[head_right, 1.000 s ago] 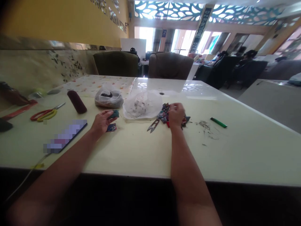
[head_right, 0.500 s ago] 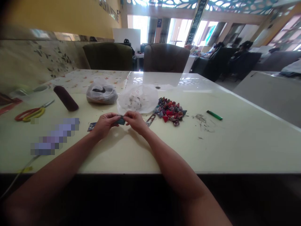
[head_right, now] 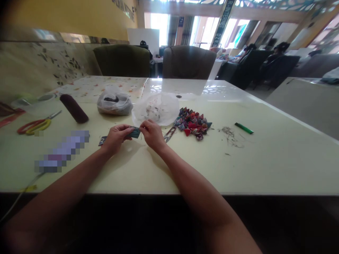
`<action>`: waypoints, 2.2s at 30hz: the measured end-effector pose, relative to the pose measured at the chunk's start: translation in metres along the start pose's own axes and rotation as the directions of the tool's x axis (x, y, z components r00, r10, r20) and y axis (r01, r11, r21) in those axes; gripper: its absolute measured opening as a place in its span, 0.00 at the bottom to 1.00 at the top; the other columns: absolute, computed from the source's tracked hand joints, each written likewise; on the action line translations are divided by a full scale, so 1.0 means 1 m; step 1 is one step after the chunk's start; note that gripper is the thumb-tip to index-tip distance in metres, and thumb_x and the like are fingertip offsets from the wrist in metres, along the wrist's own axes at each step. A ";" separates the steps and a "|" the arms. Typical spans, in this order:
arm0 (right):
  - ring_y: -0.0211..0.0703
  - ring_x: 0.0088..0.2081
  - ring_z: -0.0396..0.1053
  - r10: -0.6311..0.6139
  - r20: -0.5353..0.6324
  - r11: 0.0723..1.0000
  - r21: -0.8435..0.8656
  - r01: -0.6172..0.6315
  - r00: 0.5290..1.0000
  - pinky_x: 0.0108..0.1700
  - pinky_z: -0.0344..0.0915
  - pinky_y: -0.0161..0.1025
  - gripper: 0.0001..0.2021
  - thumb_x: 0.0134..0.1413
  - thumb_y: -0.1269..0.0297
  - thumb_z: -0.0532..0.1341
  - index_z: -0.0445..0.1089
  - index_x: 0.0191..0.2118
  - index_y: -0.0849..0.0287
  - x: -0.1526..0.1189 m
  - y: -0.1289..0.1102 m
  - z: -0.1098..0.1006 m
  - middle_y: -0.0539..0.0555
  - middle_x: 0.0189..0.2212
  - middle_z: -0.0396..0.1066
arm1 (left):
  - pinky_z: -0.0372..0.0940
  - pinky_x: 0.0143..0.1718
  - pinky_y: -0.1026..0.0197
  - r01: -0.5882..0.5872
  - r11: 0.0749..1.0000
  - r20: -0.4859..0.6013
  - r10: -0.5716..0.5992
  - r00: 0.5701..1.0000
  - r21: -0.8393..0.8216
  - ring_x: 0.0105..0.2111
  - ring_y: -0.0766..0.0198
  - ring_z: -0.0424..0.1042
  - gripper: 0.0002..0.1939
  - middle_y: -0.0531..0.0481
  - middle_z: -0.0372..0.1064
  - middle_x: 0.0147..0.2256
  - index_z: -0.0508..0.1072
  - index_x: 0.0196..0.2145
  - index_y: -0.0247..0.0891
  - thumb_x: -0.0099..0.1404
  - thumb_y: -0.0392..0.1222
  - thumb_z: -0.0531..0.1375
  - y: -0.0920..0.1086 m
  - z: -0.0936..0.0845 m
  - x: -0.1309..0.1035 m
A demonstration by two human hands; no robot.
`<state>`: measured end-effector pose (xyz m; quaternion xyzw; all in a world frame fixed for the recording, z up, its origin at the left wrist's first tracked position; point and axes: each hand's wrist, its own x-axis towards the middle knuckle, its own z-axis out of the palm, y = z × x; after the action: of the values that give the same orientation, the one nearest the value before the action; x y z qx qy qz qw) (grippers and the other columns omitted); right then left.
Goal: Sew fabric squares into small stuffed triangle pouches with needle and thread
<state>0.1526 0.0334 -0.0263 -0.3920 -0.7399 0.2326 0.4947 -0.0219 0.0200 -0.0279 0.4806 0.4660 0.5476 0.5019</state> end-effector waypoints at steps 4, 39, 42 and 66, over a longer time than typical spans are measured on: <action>0.38 0.30 0.60 0.019 -0.006 0.999 -0.029 -0.019 1.000 0.37 0.57 0.36 0.07 0.55 0.69 0.60 0.66 0.27 0.59 0.000 -0.001 0.000 0.49 0.27 0.62 | 0.65 0.27 0.64 -0.001 1.000 0.011 0.001 1.000 -0.012 0.26 0.65 0.73 0.17 0.48 0.77 0.28 0.78 0.30 0.34 0.47 0.48 0.73 0.001 0.001 0.000; 0.41 0.34 0.66 -0.065 0.118 0.992 -0.100 0.077 0.991 0.39 0.60 0.36 0.07 0.57 0.73 0.56 0.70 0.33 0.58 0.000 0.004 0.003 0.53 0.31 0.71 | 0.65 0.26 0.63 -0.134 0.982 0.015 0.133 0.991 0.134 0.24 0.63 0.72 0.16 0.49 0.74 0.25 0.77 0.28 0.36 0.49 0.50 0.72 0.006 0.002 -0.004; 0.41 0.33 0.65 -0.048 0.110 0.996 -0.073 0.056 0.993 0.39 0.60 0.36 0.07 0.57 0.72 0.56 0.71 0.33 0.58 0.000 0.004 0.002 0.52 0.31 0.71 | 0.65 0.27 0.63 -0.092 0.992 0.016 0.091 0.996 0.081 0.25 0.63 0.72 0.16 0.50 0.74 0.25 0.76 0.28 0.35 0.48 0.50 0.73 0.006 0.003 -0.004; 0.37 0.31 0.65 0.102 0.228 0.921 0.346 -0.179 0.968 0.35 0.63 0.36 0.10 0.51 0.59 0.63 0.77 0.36 0.57 0.005 0.013 -0.007 0.51 0.32 0.74 | 0.66 0.27 0.66 0.163 0.965 0.185 -0.126 0.975 -0.205 0.25 0.68 0.71 0.11 0.50 0.75 0.28 0.78 0.30 0.35 0.50 0.42 0.72 0.003 -0.003 0.002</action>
<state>0.1622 0.0443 -0.0305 -0.3197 -0.7011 0.4399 0.4613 -0.0250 0.0214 -0.0255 0.4319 0.3922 0.5144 0.6285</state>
